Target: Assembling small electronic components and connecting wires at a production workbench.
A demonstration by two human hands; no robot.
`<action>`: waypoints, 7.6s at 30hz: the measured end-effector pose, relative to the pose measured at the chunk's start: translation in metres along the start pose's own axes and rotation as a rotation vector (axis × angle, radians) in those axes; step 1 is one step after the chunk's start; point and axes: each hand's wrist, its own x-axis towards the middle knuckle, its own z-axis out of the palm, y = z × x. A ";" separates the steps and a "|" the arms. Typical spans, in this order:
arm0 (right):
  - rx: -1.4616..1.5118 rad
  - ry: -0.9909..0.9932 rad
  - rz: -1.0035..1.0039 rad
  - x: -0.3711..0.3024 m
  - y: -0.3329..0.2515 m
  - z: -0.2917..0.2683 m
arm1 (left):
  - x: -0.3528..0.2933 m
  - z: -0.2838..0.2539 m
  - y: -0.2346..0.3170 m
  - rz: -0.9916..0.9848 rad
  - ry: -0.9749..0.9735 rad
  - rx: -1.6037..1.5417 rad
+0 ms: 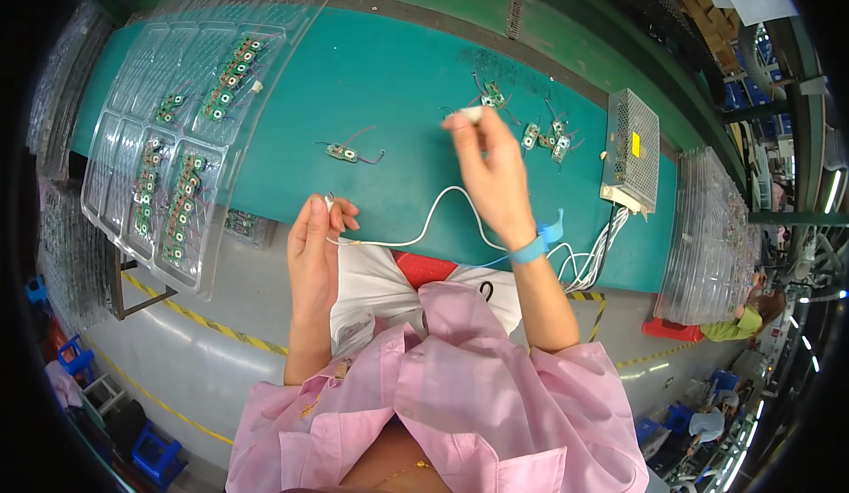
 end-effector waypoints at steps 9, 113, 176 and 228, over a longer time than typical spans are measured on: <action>-0.735 0.329 -0.215 0.009 0.043 0.011 | 0.002 0.003 -0.006 0.021 -0.017 0.070; -0.592 -0.197 -0.375 0.037 -0.010 0.068 | -0.001 -0.014 0.002 0.046 -0.074 0.078; 1.236 -0.388 0.477 -0.052 -0.011 0.024 | -0.005 0.025 -0.013 0.078 -0.196 0.298; 1.353 -0.542 0.543 -0.049 -0.008 0.045 | 0.004 0.020 0.000 -0.233 -0.284 -0.240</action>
